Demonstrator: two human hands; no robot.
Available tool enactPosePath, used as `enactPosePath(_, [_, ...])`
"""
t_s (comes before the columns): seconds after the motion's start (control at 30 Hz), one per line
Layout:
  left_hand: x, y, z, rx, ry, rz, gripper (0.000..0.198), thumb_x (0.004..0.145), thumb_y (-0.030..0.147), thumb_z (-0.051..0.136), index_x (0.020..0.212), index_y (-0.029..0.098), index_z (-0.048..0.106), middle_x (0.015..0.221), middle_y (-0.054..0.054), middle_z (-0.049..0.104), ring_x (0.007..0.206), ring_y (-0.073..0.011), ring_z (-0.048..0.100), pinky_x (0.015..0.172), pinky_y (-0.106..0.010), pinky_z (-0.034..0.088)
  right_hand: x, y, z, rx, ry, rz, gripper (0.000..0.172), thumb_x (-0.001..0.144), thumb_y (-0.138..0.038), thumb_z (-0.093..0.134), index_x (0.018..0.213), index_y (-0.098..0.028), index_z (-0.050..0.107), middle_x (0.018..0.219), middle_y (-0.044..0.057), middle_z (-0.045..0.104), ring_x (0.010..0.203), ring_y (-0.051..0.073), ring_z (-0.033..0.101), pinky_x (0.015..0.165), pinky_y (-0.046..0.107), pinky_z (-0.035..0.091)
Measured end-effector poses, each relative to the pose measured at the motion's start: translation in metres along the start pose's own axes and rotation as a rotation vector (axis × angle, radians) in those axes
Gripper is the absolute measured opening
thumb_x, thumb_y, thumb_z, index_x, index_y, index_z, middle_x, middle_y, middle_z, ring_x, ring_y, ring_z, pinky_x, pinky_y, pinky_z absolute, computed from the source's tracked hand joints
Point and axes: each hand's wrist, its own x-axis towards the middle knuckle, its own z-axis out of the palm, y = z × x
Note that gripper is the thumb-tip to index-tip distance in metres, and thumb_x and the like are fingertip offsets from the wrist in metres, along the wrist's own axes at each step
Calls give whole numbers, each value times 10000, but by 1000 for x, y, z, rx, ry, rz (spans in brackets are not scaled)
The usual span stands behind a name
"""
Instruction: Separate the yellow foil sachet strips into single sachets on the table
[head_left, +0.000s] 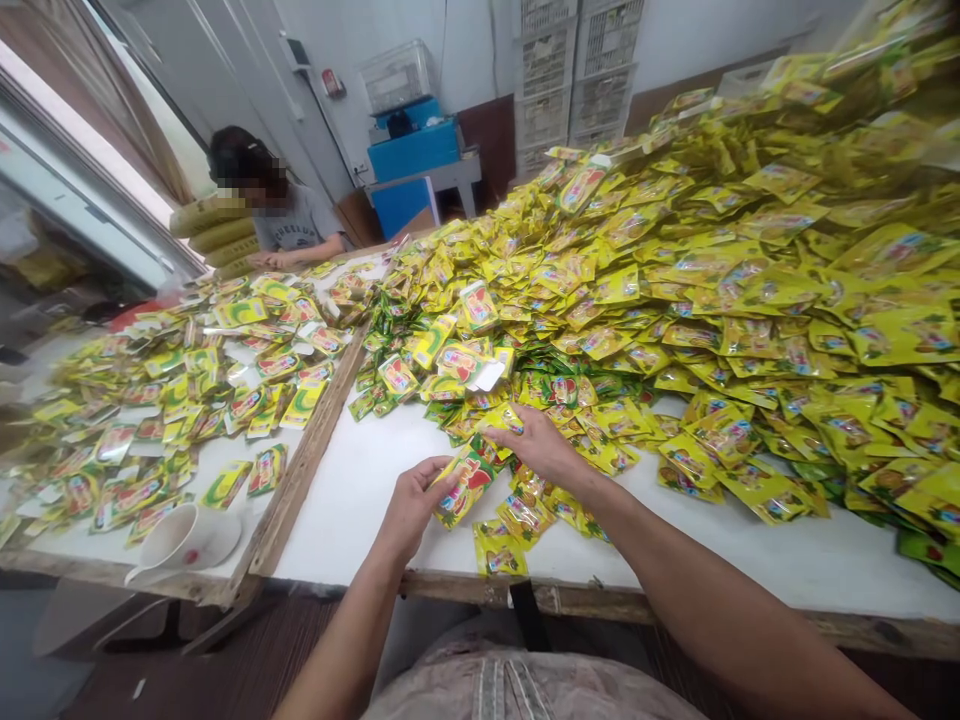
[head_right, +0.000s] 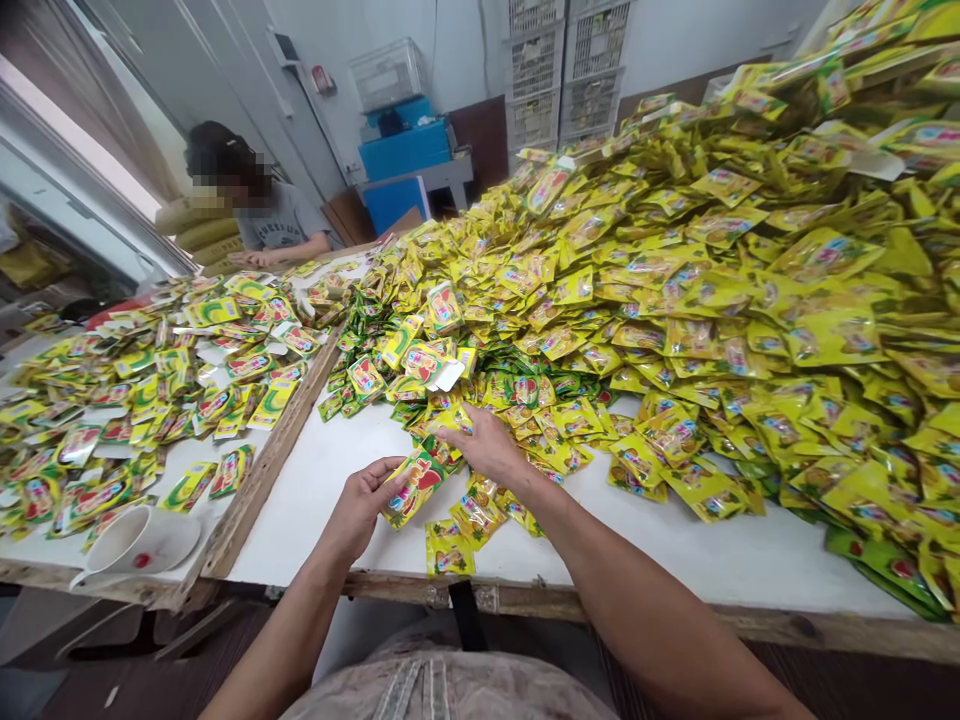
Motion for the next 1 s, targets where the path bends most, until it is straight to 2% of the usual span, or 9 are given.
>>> enactPosePath(0.1, [1, -2, 4, -25, 16, 39, 364, 672, 347, 745, 961, 144, 657, 830, -46, 721, 660, -132, 636, 632, -220, 490, -1, -2, 3, 10, 33, -21, 362, 785, -494, 552, 950, -182, 634, 856, 55, 658, 846, 217, 593, 762, 321, 457])
enactPosePath(0.2, [3, -4, 9, -51, 40, 85, 327, 697, 332, 726, 957, 150, 645, 857, -40, 720, 672, -122, 633, 645, -215, 487, -1, -2, 9, -72, 36, -71, 356, 772, -482, 580, 975, -192, 623, 963, 66, 622, 985, 231, 543, 859, 347, 429])
enactPosePath(0.33, [2, -2, 12, -62, -23, 70, 375, 698, 316, 728, 1021, 163, 615, 903, -48, 720, 699, -133, 644, 643, -220, 484, -3, -3, 13, -115, -19, -138, 316, 782, -453, 574, 948, -186, 605, 1046, 73, 548, 1061, 219, 483, 944, 368, 383])
enactPosePath(0.43, [2, 2, 10, -100, -60, 18, 480, 660, 297, 758, 1091, 178, 583, 919, -55, 722, 728, -159, 661, 657, -238, 491, -4, -4, 9, 14, -37, -148, 342, 784, -431, 553, 1010, -175, 559, 1080, 83, 527, 1009, 199, 503, 868, 347, 430])
enactPosePath(0.5, [2, 4, 9, -129, -56, -7, 515, 637, 287, 774, 1101, 181, 576, 923, -58, 724, 740, -173, 670, 664, -250, 500, -4, -5, 6, 145, -7, -155, 325, 769, -406, 554, 1005, -183, 541, 1019, 66, 565, 901, 176, 538, 782, 320, 454])
enactPosePath(0.63, [3, 4, 12, -181, -3, -26, 480, 614, 284, 792, 1035, 160, 598, 882, -57, 730, 715, -172, 676, 671, -262, 515, -2, -6, 4, 255, 54, -185, 189, 722, -369, 592, 751, -188, 543, 695, -4, 568, 658, 136, 521, 648, 279, 438])
enactPosePath(0.7, [4, 2, 15, -200, 52, -35, 469, 595, 288, 804, 1000, 146, 614, 856, -57, 732, 695, -173, 676, 668, -271, 522, -3, -6, 6, 253, 56, -188, 187, 693, -357, 623, 717, -189, 544, 659, -13, 558, 635, 130, 515, 631, 272, 435])
enactPosePath(0.87, [4, -1, 19, -253, 116, -39, 490, 543, 281, 831, 973, 134, 649, 916, -72, 730, 711, -179, 681, 675, -275, 530, -6, -7, 11, 276, 48, -117, 243, 640, -339, 666, 791, -192, 544, 676, -18, 586, 634, 130, 544, 622, 262, 445])
enactPosePath(1.0, [4, 3, 17, -251, 160, -45, 484, 517, 274, 842, 941, 132, 658, 816, -49, 733, 651, -160, 670, 648, -263, 521, -13, -13, 15, 228, -78, -99, 213, 739, -292, 565, 928, -198, 535, 612, -41, 599, 567, 119, 533, 568, 235, 404])
